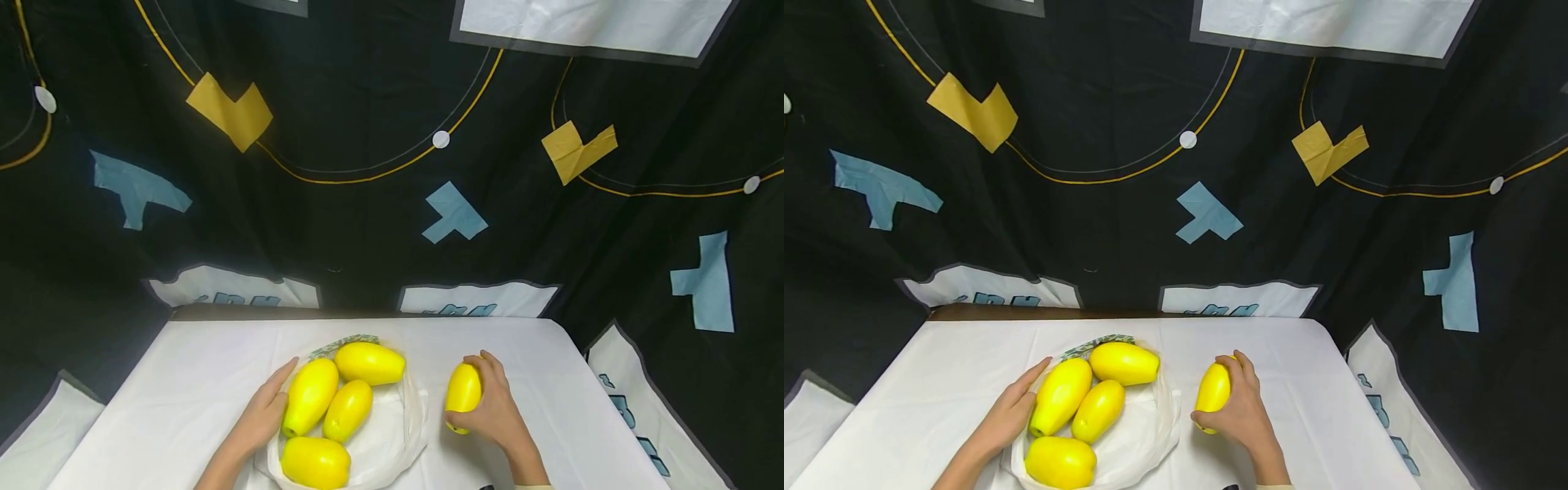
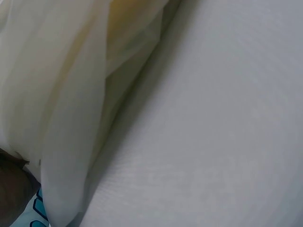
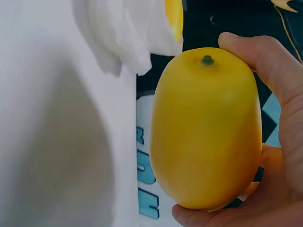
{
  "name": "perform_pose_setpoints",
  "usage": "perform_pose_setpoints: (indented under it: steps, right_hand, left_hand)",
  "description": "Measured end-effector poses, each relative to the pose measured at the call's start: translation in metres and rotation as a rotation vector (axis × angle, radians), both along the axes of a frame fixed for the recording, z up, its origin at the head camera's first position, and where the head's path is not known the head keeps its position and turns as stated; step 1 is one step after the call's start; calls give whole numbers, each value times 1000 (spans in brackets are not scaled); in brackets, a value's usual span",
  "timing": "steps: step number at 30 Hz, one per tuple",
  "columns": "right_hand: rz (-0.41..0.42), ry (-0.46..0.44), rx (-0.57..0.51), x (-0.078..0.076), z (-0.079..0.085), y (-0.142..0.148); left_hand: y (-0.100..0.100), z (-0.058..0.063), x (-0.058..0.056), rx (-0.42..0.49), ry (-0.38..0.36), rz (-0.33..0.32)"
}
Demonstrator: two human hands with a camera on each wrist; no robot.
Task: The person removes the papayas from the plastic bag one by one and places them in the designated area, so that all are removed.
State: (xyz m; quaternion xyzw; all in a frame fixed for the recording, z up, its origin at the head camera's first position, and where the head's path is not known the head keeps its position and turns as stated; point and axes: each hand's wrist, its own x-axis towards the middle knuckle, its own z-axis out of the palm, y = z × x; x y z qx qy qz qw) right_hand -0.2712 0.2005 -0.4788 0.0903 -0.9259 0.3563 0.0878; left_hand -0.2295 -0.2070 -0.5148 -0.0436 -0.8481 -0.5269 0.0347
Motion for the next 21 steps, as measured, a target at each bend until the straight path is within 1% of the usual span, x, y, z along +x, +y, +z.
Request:
perform_pose_setpoints:
  steps: [2, 8, 17, 21]
  right_hand:
    - [-18, -9, 14, -1, -2, 3]
    - [-71, -82, 64, -7, -10, 14]
    - [-71, -158, 74, -9, -27, 24]
    - [-70, -162, 76, -10, -30, 25]
  left_hand:
    - [-1, -1, 0, 1, -4, -3]
    - [-2, -2, -1, 13, -16, -8]
    - [-1, -2, 0, 2, -29, -4]
    - [0, -1, 0, -3, -33, -6]
